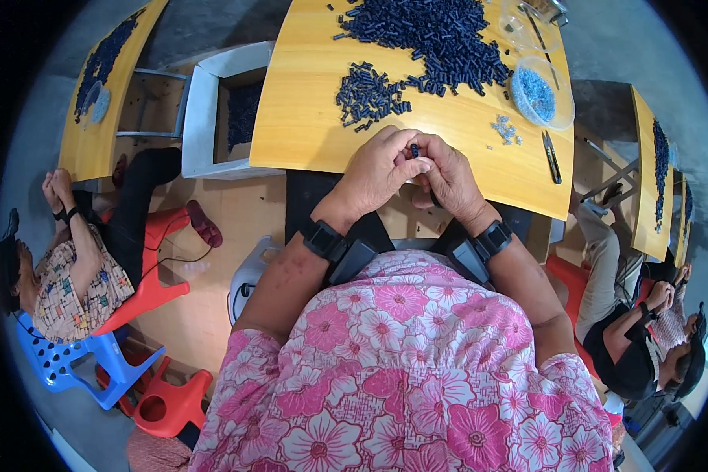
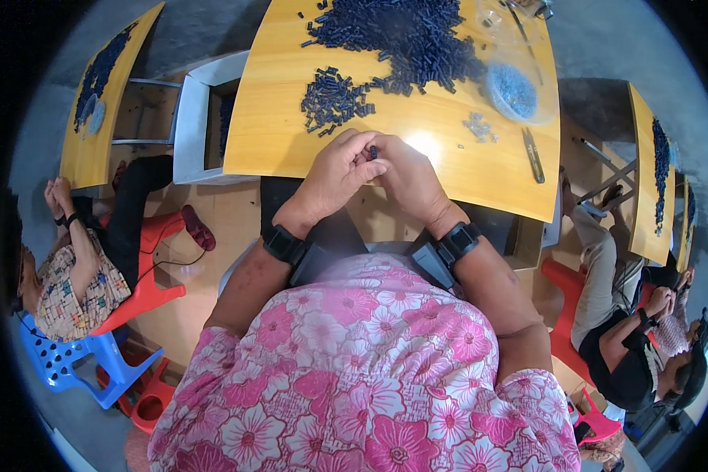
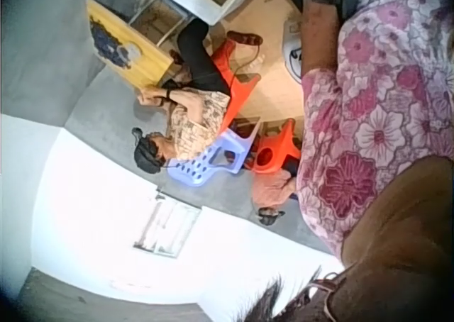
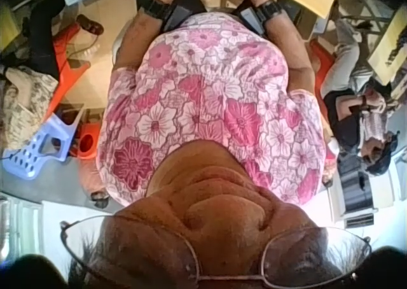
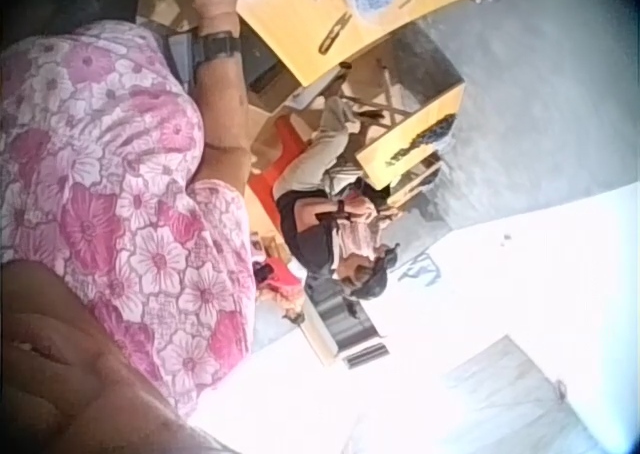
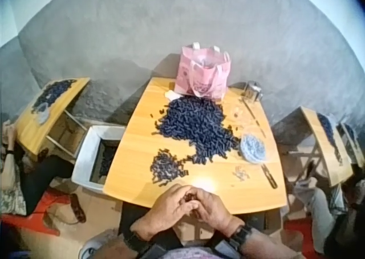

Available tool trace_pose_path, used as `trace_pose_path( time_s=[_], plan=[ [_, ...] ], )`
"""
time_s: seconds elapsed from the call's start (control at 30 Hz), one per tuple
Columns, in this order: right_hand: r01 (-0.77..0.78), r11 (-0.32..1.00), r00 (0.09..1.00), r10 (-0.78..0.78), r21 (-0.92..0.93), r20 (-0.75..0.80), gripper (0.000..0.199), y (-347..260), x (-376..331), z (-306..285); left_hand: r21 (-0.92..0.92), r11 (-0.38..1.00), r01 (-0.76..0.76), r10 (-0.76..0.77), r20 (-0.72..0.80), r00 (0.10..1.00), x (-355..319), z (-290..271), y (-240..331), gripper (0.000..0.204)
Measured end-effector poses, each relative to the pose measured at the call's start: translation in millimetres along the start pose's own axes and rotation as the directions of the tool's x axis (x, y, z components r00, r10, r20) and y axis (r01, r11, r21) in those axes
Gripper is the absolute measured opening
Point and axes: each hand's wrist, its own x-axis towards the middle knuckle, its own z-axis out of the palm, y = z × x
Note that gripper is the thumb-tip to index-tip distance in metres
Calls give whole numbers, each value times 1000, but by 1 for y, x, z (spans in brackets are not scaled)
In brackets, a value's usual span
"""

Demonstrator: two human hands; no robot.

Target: Manually sorting small plastic components and assembling them at a workstation.

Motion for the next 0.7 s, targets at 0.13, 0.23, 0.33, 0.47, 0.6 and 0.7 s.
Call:
trace_pose_path(
  time_s=[0.13, 0.23, 0.33, 0.47, 0.6, 0.7],
  plan=[
    [-46, 997, 999, 45, 63, 10, 28, -6, 0, -1, -12, 1000, 15, -15, 7, 1000, 0, 0, 1, 41],
    [-98, 985, 995, 95, 139, 31, 27, -9, -1, -2, -3, 999, 35, -35, 4, 999, 1, 0, 1, 40],
    [-111, 980, 993, 105, 167, 48, 25, -5, 0, -2, -15, 999, 30, -30, 17, 999, 2, 0, 2, 38],
    [-93, 981, 996, 88, 171, 33, 25, -1, 1, 0, -17, 1000, 7, -7, -1, 1000, 1, 1, -1, 37],
    [-44, 985, 999, 40, 167, 26, 25, -1, 0, 0, -24, 999, 26, -27, -25, 999, 1, 3, -1, 36],
    [-73, 978, 997, 67, 195, 36, 25, -3, 0, -1, -35, 998, 43, -44, -12, 999, 0, 3, 1, 35]
  ],
)
